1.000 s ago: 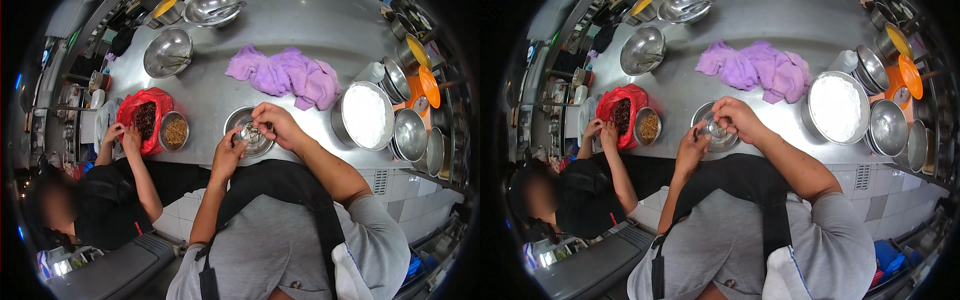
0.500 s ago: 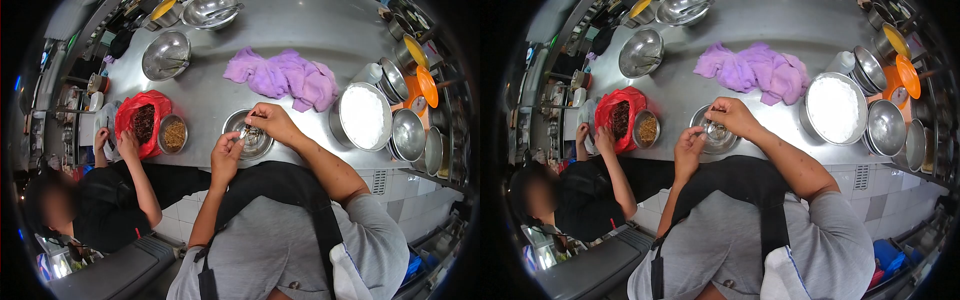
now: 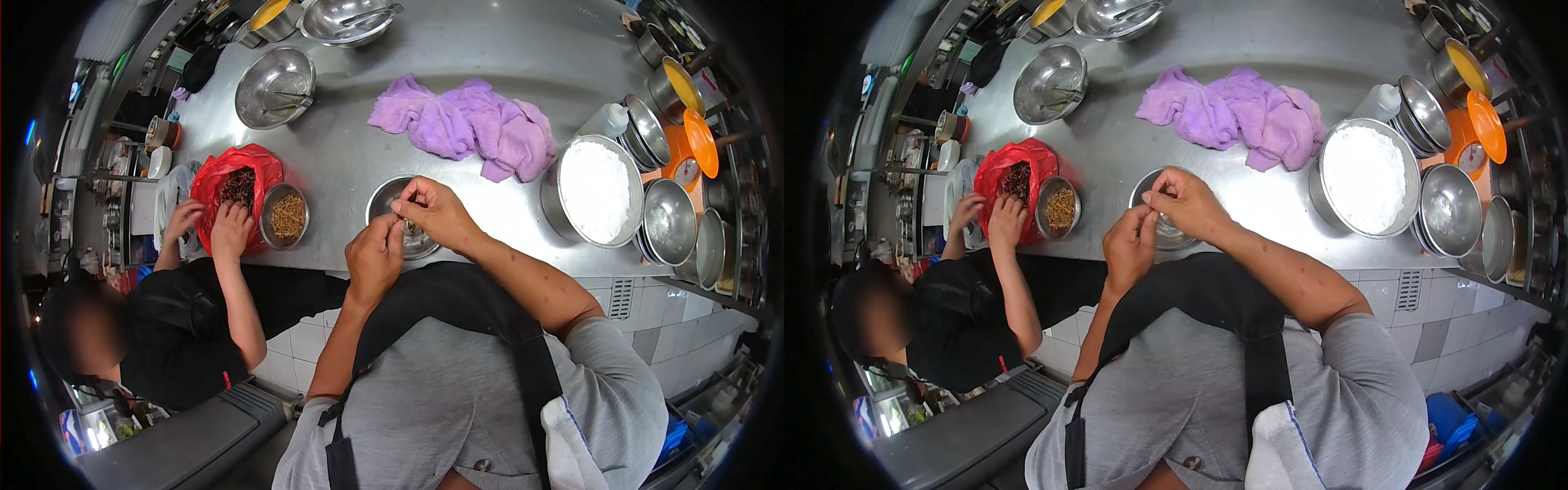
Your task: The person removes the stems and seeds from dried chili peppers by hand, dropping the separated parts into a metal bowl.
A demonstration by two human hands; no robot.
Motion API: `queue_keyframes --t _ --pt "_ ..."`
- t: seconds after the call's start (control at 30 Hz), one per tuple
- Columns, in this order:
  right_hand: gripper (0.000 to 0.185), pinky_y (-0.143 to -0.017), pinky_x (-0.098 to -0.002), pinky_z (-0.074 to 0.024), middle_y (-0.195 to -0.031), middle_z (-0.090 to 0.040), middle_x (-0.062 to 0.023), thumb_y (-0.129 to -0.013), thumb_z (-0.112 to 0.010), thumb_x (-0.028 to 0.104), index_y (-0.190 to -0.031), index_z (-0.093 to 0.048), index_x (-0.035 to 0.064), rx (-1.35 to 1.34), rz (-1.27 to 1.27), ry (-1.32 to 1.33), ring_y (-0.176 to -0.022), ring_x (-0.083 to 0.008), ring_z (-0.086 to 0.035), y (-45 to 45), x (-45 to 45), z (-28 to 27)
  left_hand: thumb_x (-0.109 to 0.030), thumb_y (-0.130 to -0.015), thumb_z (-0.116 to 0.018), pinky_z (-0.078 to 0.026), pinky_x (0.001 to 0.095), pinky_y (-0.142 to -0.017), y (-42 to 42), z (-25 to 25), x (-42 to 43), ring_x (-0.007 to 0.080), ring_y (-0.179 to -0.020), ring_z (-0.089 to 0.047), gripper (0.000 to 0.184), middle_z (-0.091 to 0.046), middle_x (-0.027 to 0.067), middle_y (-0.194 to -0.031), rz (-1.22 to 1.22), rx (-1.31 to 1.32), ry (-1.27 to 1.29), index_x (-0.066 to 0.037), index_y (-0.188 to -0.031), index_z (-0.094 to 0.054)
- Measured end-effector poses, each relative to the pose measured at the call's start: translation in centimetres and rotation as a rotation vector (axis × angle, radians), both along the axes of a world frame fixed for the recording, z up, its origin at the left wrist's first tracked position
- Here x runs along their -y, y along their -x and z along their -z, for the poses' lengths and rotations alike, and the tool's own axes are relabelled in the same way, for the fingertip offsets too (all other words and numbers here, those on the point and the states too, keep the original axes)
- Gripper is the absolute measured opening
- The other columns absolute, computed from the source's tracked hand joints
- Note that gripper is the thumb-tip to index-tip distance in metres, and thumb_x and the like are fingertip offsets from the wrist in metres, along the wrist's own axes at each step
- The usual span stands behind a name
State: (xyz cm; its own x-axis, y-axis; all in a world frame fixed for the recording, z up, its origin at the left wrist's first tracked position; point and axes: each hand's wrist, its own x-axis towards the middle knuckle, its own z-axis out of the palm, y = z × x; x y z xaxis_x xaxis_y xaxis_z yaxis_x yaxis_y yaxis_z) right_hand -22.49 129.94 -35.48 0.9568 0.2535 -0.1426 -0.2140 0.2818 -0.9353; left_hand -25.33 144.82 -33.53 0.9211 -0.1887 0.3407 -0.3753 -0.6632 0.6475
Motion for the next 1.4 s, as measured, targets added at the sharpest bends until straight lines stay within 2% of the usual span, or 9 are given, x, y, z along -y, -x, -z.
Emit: queue_keyframes --t 0.17,0.33,0.57,0.7,0.77,0.9,1.07,1.13,1.4 --pt "0.012 -0.048 -0.0187 -0.0353 -0.067 -0.054 0.0021 -0.090 -0.063 0.015 -0.091 -0.054 0.0074 0.012 0.007 -0.073 -0.055 -0.0026 -0.047 0.0 0.2 -0.2 -0.008 -0.085 -0.065 -0.049 0.0306 -0.060 0.4 -0.6 -0.3 0.0206 -0.066 -0.064 0.008 -0.065 0.0118 -0.075 0.075 -0.186 0.154 -0.002 -0.090 -0.063" --pt "0.013 -0.033 -0.0210 -0.0196 -0.057 -0.044 0.0030 -0.089 -0.061 0.017 -0.092 -0.054 0.0080 -0.511 -0.268 -0.524 -0.037 -0.0051 -0.027 -0.4 1.0 0.3 -0.006 -0.087 -0.063 -0.048 0.0271 -0.062 0.8 -2.1 -0.2 0.0129 -0.069 -0.062 0.008 -0.066 0.0096 -0.077 0.222 -0.302 0.311 0.001 -0.091 -0.064" --pt "0.013 -0.037 -0.0217 -0.0274 -0.069 -0.053 -0.0047 -0.085 -0.050 0.005 -0.098 -0.052 0.0054 -0.353 0.039 -0.777 -0.047 -0.0087 -0.039 -1.6 4.4 1.0 -0.009 -0.087 -0.065 -0.037 0.0204 -0.053 -0.4 0.5 -1.6 0.0036 -0.059 -0.046 0.018 -0.054 -0.0029 -0.066 -0.003 -0.637 0.310 -0.002 -0.103 -0.062" --pt "0.013 -0.038 -0.0216 -0.0264 -0.067 -0.050 -0.0016 -0.088 -0.056 0.009 -0.100 -0.054 0.0049 -0.260 0.098 -0.633 -0.047 -0.0058 -0.037 -1.6 5.1 -0.1 -0.019 -0.094 -0.057 -0.030 0.0209 -0.046 -0.8 1.1 -1.6 0.0032 -0.052 -0.038 0.024 -0.045 -0.0045 -0.061 -0.052 -0.734 0.451 -0.002 -0.111 -0.057" --pt "0.015 -0.039 -0.0206 -0.0247 -0.066 -0.049 0.0013 -0.091 -0.059 0.016 -0.102 -0.057 0.0057 -0.211 -0.039 -0.258 -0.047 -0.0037 -0.034 -0.7 4.1 -0.7 -0.024 -0.096 -0.053 -0.028 0.0207 -0.044 -1.0 0.3 -1.1 0.0031 -0.051 -0.038 0.026 -0.045 -0.0036 -0.061 -0.076 -0.795 0.566 -0.003 -0.111 -0.057" --pt "0.009 -0.078 -0.0254 -0.0464 -0.088 -0.064 -0.0038 -0.090 -0.061 0.009 -0.096 -0.061 0.0026 0.121 -0.271 -0.120 -0.083 -0.0112 -0.060 0.9 1.1 0.3 -0.030 -0.099 -0.044 -0.024 0.0198 -0.040 -1.6 -1.2 -0.2 0.0036 -0.049 -0.039 0.031 -0.049 -0.0001 -0.063 -0.127 -0.961 0.876 -0.004 -0.111 -0.055" --pt "0.009 -0.073 -0.0256 -0.0471 -0.088 -0.065 -0.0054 -0.092 -0.059 0.010 -0.092 -0.060 0.0012 0.220 -0.213 0.092 -0.079 -0.0118 -0.060 0.9 1.1 -0.6 -0.031 -0.100 -0.043 -0.023 0.0196 -0.038 -1.6 -1.1 0.1 0.0046 -0.045 -0.035 0.031 -0.050 0.0017 -0.063 -0.164 -1.008 1.024 -0.004 -0.112 -0.053" --pt "0.010 -0.069 -0.0246 -0.0460 -0.084 -0.064 -0.0033 -0.091 -0.060 0.011 -0.089 -0.060 0.0010 0.262 -0.265 0.608 -0.075 -0.0102 -0.058 0.9 1.8 -2.9 -0.032 -0.100 -0.043 -0.024 0.0196 -0.038 -1.3 -0.9 -0.2 0.0050 -0.044 -0.034 0.032 -0.050 0.0025 -0.063 -0.101 -0.968 1.074 -0.004 -0.112 -0.052" --pt "0.018 -0.050 -0.0192 -0.0367 -0.071 -0.056 0.0004 -0.089 -0.064 0.020 -0.090 -0.060 0.0024 0.034 0.164 0.056 -0.060 -0.0033 -0.047 -0.6 2.5 -1.1 -0.025 -0.097 -0.050 -0.025 0.0199 -0.039 -0.8 0.4 -1.2 0.0042 -0.044 -0.035 0.025 -0.049 0.0005 -0.061 0.007 -0.901 1.189 -0.004 -0.111 -0.054"
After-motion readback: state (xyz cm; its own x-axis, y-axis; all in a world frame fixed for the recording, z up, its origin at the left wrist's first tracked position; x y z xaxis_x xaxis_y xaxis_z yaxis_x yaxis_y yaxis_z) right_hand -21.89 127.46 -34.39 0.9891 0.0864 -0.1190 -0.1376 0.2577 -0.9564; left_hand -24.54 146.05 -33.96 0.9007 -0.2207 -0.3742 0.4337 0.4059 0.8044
